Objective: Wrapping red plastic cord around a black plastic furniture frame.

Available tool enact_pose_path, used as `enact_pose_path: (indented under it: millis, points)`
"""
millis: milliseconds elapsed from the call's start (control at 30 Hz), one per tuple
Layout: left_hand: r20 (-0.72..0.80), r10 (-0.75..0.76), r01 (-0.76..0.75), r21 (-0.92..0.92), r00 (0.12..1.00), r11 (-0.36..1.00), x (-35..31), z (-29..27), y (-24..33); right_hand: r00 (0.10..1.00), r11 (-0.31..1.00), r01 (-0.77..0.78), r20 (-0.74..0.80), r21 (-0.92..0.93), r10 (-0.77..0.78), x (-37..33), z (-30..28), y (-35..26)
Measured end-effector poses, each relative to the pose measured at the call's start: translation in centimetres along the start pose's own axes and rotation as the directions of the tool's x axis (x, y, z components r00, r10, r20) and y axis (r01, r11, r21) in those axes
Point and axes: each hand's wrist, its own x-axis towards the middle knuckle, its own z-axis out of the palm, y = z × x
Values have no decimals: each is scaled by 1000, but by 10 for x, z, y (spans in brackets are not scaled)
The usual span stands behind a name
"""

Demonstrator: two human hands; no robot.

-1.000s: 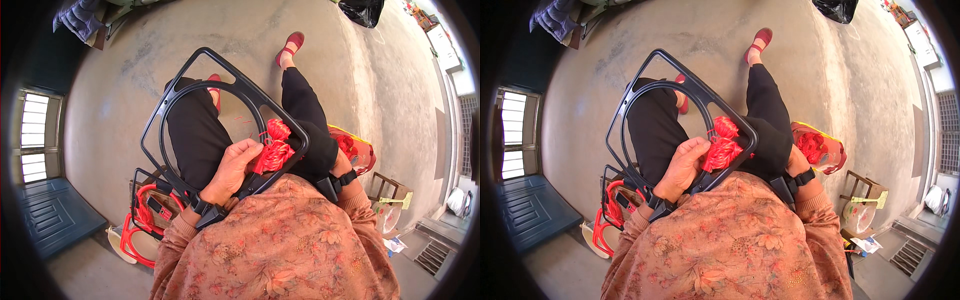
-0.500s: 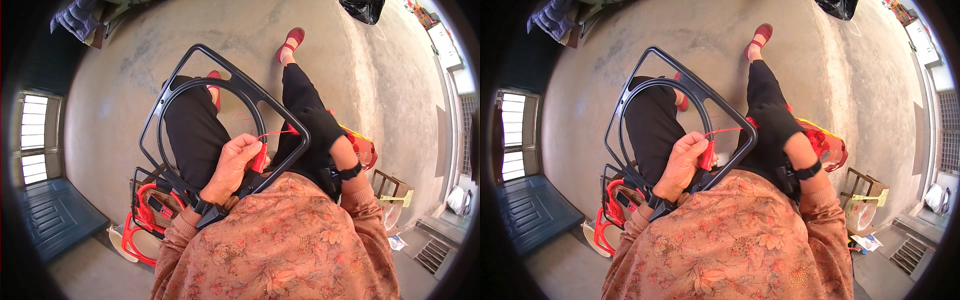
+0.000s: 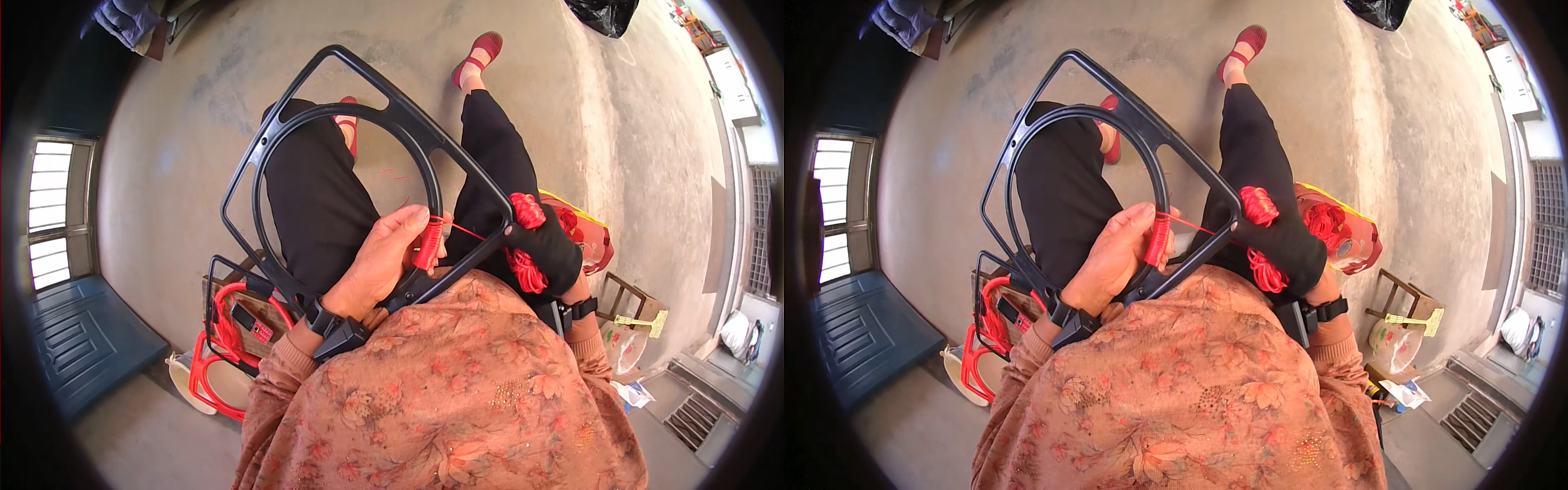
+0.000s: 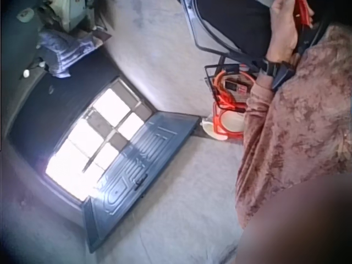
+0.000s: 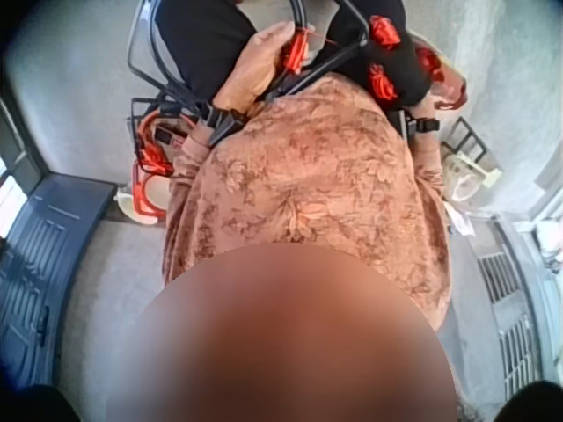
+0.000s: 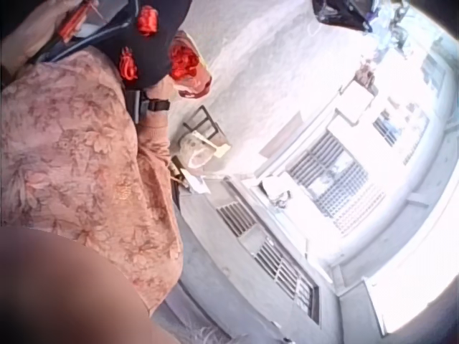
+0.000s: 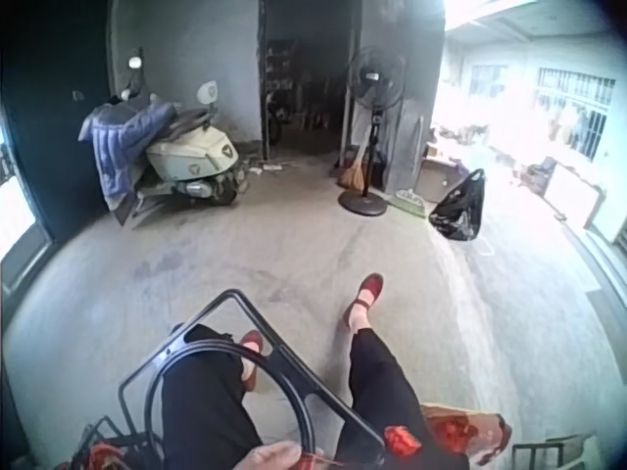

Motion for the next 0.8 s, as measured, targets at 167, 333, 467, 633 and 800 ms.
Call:
enact_pose_path:
  millis: [167,333,467,633,800]
  points:
    - [37,-16,15,15,999,1000,3,-7,-1,998,997,-22,66,68,17,2,6,7]
    - [53,-51,48,58,997,997,2,-11,-2,999,995,-19,52,99,14,-1,10,18]
    - [40,-58,55,76,998,996,1,-12,-3,998,989,58,11,137,-60,-1,17,7]
    - [14,-58,57,34,998,998,-3,-7,-1,996,990,-57,82,129,47,-3,14,-1]
    - [31,-22,13,270,999,963,-8,0,2,994,915,-14,106,404,-31,-6,19,18]
